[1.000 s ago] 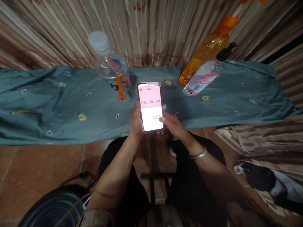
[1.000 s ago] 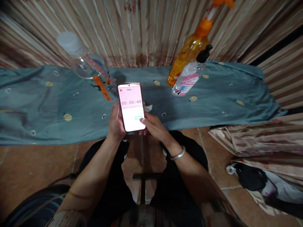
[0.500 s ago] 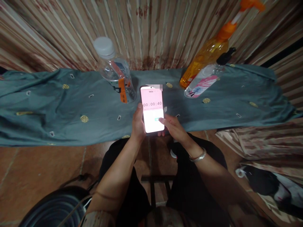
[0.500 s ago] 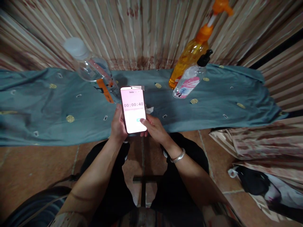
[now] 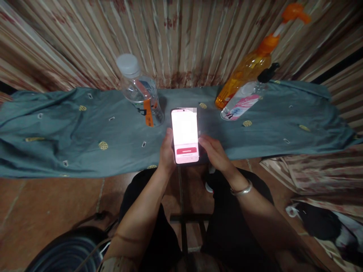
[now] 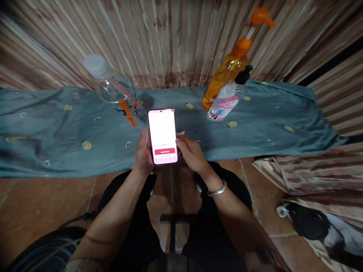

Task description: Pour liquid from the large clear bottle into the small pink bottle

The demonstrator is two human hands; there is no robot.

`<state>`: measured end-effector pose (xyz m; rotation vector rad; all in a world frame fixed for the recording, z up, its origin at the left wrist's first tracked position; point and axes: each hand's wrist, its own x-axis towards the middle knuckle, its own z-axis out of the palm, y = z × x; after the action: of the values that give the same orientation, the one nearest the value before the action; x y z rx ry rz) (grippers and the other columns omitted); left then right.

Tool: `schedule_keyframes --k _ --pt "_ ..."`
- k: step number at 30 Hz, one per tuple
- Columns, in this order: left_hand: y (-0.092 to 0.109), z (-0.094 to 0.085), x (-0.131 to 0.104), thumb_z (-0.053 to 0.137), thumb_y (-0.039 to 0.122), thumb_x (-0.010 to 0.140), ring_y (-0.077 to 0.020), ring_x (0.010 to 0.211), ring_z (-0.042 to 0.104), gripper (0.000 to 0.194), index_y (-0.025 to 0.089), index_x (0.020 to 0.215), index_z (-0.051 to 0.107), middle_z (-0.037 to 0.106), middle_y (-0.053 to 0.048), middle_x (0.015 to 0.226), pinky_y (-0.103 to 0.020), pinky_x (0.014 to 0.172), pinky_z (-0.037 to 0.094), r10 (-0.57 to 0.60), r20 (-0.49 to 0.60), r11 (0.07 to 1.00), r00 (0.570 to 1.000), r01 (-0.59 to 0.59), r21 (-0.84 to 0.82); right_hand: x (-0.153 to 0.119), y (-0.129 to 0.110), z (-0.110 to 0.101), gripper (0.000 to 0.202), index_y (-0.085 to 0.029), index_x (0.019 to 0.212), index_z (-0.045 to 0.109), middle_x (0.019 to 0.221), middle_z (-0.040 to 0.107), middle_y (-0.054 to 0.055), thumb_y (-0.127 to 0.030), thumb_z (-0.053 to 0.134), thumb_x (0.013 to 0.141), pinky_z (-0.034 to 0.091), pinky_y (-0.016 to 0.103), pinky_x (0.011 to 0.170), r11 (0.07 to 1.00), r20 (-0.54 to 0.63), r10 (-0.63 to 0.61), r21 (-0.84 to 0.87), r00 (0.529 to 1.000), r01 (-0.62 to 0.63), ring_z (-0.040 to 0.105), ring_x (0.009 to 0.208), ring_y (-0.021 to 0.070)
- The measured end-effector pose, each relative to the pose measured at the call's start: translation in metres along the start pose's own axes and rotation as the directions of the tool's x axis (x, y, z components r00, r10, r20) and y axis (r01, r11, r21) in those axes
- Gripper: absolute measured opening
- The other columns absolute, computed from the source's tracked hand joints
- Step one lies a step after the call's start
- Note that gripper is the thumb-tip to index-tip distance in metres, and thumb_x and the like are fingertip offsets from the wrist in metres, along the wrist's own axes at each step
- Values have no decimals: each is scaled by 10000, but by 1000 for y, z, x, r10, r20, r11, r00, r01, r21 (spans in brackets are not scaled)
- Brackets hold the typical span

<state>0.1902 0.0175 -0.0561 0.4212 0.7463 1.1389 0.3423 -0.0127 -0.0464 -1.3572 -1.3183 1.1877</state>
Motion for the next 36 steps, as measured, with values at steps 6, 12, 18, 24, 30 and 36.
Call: schedule_keyframes --k 6,12,18,24,30,36 --pt "-7 3 -5 692 664 781 -322 1060 757 589 163 1087 741 813 -110 979 -415 904 607 13 -30 999 999 -12 44 9 -4 -7 300 -235 918 688 894 720 17 -503 552 914 511 319 746 998 -142 -55 24 988 59 655 857 202" --pt "-15 8 -9 692 676 766 -326 980 773 568 162 998 763 814 -92 905 -426 880 600 17 -31 993 999 -13 118 18 2 -8 256 -248 835 649 890 710 2 -451 509 902 504 336 828 994 -154 -49 92 987 63 639 888 208" --pt "-19 2 -8 693 682 759 -331 1009 763 582 162 1008 767 811 -97 880 -405 855 590 46 -29 983 999 -41 181 18 -4 -7 205 -238 782 640 797 710 -11 -387 512 840 469 306 743 985 -132 -8 169 991 31 620 782 186" --pt "-25 -8 -4 664 695 783 -285 985 764 594 187 1074 762 814 -72 1010 -349 825 570 82 -9 971 997 -78 226 18 -8 -7 234 -220 813 686 798 732 -15 -415 556 821 483 296 751 987 -141 -17 153 990 39 645 816 186" --pt "-25 -8 -4 649 690 799 -282 975 762 600 176 1089 758 814 -80 1003 -357 826 565 86 4 969 996 -85 231 20 -1 -6 228 -210 853 710 813 743 -4 -383 561 846 486 300 777 984 -139 -34 169 990 58 656 843 187" --pt "-17 1 -7 668 706 765 -304 966 769 608 165 1027 763 814 -92 946 -386 838 587 63 4 983 998 -63 174 18 0 -8 259 -224 855 714 873 750 6 -415 540 865 514 313 813 991 -106 -9 130 994 23 661 868 192"
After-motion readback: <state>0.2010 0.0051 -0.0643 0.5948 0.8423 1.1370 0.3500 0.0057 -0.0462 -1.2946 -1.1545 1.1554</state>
